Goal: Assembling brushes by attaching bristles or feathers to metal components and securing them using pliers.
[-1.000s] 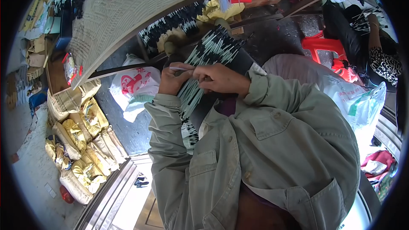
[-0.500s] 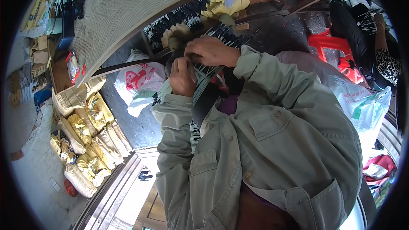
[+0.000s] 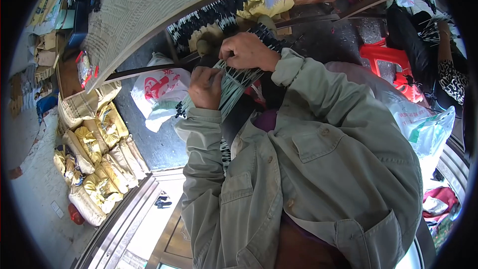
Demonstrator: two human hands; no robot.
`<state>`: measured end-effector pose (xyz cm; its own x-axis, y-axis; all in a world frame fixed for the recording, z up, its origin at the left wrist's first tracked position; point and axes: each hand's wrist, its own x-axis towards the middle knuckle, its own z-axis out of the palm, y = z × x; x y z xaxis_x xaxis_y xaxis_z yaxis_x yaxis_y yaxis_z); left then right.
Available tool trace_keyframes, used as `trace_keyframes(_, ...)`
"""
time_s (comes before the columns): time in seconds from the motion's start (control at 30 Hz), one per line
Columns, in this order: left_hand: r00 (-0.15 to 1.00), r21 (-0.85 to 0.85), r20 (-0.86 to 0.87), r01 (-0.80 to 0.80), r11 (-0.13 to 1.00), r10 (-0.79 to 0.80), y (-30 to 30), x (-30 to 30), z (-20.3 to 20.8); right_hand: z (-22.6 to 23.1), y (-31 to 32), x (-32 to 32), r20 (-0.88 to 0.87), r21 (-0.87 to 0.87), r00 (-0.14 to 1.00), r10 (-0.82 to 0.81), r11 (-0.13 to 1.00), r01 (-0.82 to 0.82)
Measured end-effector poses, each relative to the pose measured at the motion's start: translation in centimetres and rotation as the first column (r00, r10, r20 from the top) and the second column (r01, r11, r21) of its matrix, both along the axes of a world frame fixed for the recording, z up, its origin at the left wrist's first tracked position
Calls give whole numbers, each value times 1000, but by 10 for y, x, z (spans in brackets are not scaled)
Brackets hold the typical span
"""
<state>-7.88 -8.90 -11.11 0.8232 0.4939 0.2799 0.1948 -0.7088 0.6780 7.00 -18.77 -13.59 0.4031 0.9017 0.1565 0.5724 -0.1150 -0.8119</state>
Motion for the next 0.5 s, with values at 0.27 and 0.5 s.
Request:
trace_keyframes(0.27,997,343,-83,30,939,-1,-28,-43,24,-8,13,7,68,37,973,222,974,-225)
trace_keyframes(0.5,956,-966,-246,-229,-118,162,-99,-69,-55,37,4,-17,621,-347,523,583,804,-484)
